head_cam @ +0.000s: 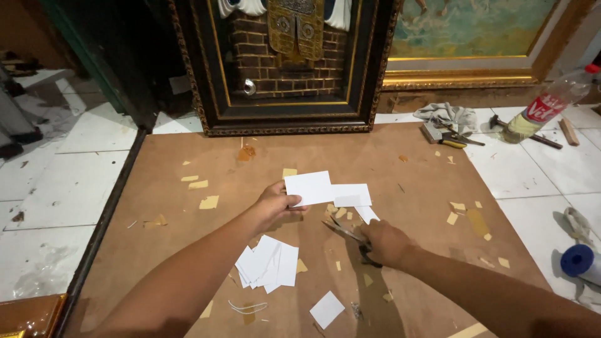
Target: Using scissors to cut and trim small pieces of white paper on a work surface.
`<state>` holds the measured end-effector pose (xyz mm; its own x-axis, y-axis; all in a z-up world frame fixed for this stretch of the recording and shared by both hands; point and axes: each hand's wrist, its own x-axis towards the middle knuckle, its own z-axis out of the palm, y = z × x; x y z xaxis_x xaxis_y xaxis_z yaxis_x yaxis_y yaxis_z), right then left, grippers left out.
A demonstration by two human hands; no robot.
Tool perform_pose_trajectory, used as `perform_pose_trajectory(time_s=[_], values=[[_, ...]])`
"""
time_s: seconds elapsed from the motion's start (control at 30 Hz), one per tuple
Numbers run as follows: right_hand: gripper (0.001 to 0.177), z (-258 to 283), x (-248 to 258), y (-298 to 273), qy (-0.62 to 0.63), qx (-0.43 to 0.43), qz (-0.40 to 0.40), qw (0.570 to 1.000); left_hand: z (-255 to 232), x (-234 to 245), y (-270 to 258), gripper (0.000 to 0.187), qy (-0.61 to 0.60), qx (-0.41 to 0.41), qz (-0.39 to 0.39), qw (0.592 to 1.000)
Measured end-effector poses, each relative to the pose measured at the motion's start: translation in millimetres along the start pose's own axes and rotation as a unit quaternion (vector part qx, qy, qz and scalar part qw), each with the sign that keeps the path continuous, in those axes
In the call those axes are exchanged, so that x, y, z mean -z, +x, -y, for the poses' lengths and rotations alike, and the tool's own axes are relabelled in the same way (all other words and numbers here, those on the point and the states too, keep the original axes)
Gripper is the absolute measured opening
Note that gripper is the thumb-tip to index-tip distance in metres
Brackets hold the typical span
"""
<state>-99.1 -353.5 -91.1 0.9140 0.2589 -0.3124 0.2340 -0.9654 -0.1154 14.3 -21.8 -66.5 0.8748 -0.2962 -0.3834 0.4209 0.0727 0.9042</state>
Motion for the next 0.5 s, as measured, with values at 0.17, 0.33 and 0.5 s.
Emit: perform_pose_trajectory(time_s=[0.17, 0.33, 0.5], values=[[0.029, -16, -32, 1, 0.109, 0.085, 0.014, 0.990, 18, 0, 24, 0.074, 0.004, 0.025, -0.019, 1.000], [0.041, -53, -45, 25, 0.228, 0.187, 0.141, 0.945, 21, -8, 21, 0.065, 0.021, 0.032, -0.024, 0.999], [0.033, -20, 6, 10, 0.203, 0.161, 0.193, 0.947, 34, -8, 40, 0.058, 0.026, 0.015, -0.032, 0.999]])
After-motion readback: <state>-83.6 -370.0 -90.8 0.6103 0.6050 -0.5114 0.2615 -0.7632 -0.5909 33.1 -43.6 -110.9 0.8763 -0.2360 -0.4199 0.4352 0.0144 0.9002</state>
